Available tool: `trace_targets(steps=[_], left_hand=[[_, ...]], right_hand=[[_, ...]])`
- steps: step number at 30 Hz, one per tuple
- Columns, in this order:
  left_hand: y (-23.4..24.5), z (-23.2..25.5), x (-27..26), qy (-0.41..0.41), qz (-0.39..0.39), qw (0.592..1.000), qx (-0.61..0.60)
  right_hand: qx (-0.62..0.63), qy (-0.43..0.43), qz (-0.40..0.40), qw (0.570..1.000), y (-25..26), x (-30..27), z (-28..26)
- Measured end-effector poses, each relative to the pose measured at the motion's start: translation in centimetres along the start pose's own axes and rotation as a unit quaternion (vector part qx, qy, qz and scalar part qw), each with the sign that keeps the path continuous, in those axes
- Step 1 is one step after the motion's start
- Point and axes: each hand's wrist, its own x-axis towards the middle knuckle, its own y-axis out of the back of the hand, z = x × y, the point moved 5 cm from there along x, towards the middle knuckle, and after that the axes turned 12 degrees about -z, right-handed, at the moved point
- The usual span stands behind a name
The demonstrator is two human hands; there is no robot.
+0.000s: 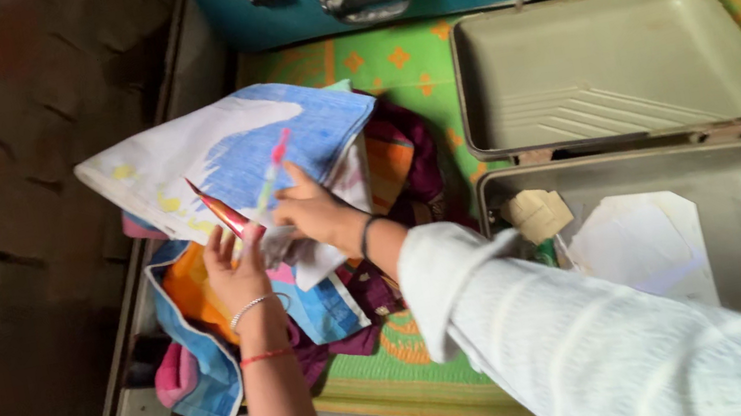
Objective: The person removes items from a suitcase, including pieces of clothing, a colorful towel, and several envelopes and papers, unfolding some items and placing them on the bed.
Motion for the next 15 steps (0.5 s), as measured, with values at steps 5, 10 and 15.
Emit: trace_targets(steps=[5, 10, 15], left_hand=[[1.7, -5.7, 2.2, 0.08, -0.03, 0.987, -0.14], [2.3, -5.7, 1.4, 0.099, -0.015, 0.983, -0.155], [2.3, -4.1, 1.4, 0.029, 0.041, 0.998, 0.043]], right_hand=[[-0.102, 0.05, -0.087, 0.99, -0.8, 2.5, 1.8], [-0.083, 0.012, -0.103, 0.991, -0.8, 2.1, 4.1], [-0.13, 0.011, -0.081, 0.988, 0.3, 0.1, 3.9]])
